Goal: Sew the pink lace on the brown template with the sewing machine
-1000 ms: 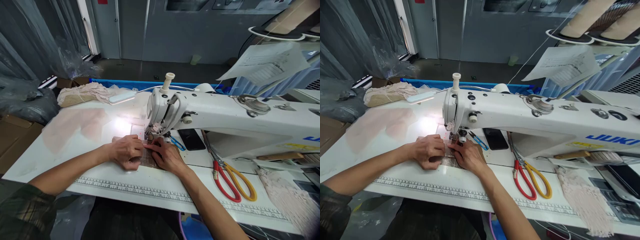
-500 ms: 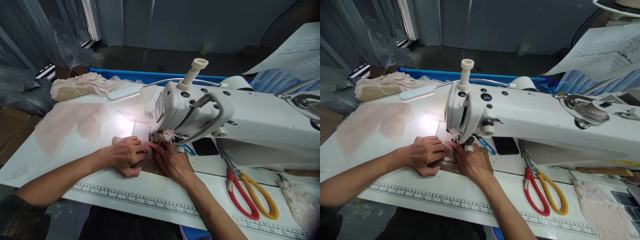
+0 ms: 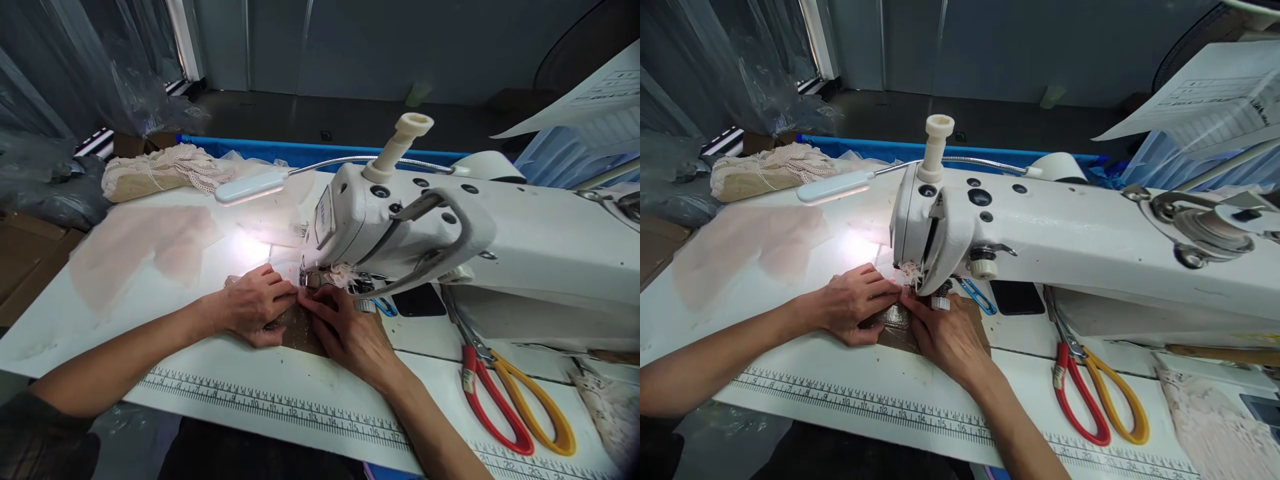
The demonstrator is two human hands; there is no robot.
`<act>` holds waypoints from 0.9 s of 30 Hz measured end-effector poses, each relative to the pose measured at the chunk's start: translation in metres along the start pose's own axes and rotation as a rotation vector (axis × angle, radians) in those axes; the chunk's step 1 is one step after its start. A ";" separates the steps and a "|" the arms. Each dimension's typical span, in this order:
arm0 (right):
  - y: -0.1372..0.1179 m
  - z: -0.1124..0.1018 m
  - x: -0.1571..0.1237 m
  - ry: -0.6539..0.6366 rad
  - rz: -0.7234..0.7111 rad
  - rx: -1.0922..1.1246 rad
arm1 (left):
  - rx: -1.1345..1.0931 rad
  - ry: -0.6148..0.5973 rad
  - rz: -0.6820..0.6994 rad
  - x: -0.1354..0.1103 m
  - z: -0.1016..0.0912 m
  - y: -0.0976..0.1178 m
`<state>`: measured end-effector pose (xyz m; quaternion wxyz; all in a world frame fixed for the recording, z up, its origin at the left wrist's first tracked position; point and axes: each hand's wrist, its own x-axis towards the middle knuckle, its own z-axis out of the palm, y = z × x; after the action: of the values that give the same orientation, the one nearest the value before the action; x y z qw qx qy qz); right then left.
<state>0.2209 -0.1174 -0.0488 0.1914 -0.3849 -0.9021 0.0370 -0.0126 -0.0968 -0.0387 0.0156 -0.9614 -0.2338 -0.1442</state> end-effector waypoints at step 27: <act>0.027 -0.027 0.010 -0.092 0.366 0.506 | 0.093 -0.129 -0.113 0.008 -0.004 -0.017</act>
<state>0.2428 -0.0935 -0.0268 0.2302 -0.4791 -0.7877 0.3114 -0.0145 -0.0784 -0.0327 0.0371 -0.9523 -0.2945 -0.0714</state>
